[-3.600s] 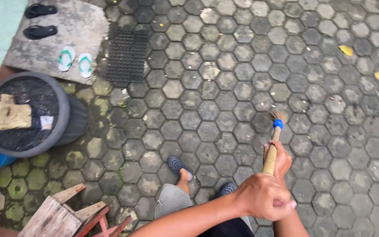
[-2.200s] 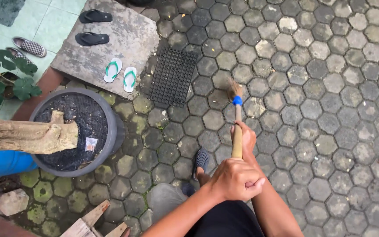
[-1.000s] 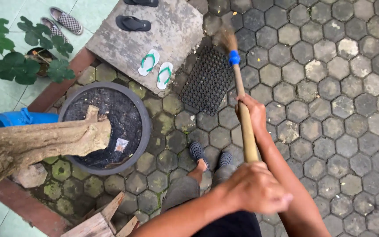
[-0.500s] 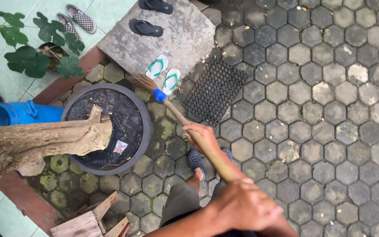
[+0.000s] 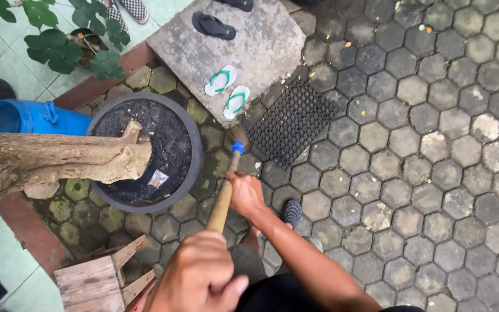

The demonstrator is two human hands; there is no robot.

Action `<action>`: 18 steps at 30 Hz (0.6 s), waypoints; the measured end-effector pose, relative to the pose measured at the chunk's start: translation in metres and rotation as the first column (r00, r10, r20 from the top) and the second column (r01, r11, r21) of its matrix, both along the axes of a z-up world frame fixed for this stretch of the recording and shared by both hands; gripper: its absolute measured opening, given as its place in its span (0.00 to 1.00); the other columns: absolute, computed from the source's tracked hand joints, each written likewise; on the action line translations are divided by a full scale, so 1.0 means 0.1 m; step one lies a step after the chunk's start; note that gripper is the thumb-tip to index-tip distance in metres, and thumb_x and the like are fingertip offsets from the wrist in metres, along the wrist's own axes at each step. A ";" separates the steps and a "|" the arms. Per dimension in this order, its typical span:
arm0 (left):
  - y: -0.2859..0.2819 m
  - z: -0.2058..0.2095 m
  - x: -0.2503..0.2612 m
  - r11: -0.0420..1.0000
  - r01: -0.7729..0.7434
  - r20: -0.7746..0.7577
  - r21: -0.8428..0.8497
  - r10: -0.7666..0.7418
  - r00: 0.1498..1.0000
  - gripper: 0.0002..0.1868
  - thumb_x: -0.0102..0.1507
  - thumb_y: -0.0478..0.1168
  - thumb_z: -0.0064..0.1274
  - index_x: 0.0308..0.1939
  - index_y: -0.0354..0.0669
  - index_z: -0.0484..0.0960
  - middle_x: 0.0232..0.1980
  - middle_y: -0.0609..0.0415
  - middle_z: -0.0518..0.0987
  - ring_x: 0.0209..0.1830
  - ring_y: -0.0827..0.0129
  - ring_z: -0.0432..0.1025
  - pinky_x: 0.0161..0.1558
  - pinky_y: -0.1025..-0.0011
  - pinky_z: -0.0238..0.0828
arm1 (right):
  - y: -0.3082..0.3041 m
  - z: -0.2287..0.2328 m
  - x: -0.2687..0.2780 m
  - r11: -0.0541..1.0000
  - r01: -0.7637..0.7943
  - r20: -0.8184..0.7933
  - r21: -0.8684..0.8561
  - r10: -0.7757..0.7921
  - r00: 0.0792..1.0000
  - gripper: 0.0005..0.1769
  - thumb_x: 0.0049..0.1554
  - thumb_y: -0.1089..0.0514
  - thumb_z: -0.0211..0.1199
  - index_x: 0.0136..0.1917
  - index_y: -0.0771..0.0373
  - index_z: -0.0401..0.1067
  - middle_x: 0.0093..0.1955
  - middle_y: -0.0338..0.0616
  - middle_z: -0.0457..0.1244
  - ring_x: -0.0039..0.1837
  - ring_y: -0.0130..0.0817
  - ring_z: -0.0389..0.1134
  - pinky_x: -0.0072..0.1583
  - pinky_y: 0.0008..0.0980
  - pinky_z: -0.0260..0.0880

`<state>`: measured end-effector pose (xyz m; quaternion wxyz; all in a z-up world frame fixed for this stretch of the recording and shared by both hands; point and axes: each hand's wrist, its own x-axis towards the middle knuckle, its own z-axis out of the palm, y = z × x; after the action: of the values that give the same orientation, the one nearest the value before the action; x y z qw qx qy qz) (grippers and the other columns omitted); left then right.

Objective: Sweeping leaves and debris on a paved outdoor surface using a broom.

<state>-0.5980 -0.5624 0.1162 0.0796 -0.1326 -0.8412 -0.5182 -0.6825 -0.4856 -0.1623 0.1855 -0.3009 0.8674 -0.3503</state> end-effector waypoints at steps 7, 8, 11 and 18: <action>0.20 -0.21 -0.09 0.987 0.034 -0.071 -0.156 -0.046 0.996 0.26 0.66 0.37 0.55 0.15 0.45 0.61 0.15 0.58 0.64 0.13 0.66 0.56 0.27 0.63 0.55 | -0.50 -0.14 -0.26 0.963 0.017 0.036 -0.271 -0.008 0.999 0.24 0.52 0.68 0.68 0.58 0.44 0.77 0.48 0.40 0.71 0.39 0.40 0.75 0.40 0.45 0.76; 0.17 -0.47 -0.12 0.975 -0.027 -0.076 -0.219 0.011 0.997 0.25 0.66 0.36 0.54 0.15 0.47 0.63 0.14 0.59 0.64 0.13 0.67 0.60 0.30 0.63 0.62 | -0.61 -0.41 -0.34 0.955 -0.015 0.023 -0.295 0.023 0.999 0.21 0.55 0.61 0.66 0.60 0.43 0.76 0.57 0.43 0.70 0.48 0.45 0.74 0.47 0.47 0.74; 0.13 -1.11 -0.02 0.958 -0.140 -0.068 -0.251 0.127 0.990 0.25 0.66 0.34 0.52 0.14 0.48 0.62 0.14 0.61 0.62 0.14 0.69 0.60 0.33 0.65 0.68 | -0.60 -0.83 -0.43 0.988 -0.078 0.135 -0.135 0.096 0.986 0.22 0.59 0.57 0.59 0.66 0.40 0.73 0.71 0.50 0.64 0.60 0.55 0.72 0.58 0.51 0.70; 0.34 -0.26 0.22 0.981 -0.174 -0.097 -0.090 0.165 0.982 0.25 0.65 0.37 0.49 0.16 0.44 0.54 0.17 0.56 0.53 0.15 0.64 0.49 0.24 0.67 0.55 | 0.00 -0.21 0.12 0.994 -0.102 0.107 -0.037 0.106 0.989 0.27 0.49 0.56 0.65 0.64 0.53 0.75 0.58 0.56 0.69 0.45 0.65 0.72 0.47 0.57 0.72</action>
<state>-0.5760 -0.5287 0.0905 0.1542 -0.0870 -0.8695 -0.4612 -0.6710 -0.4855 -0.1828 0.2459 -0.3290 0.8334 -0.3698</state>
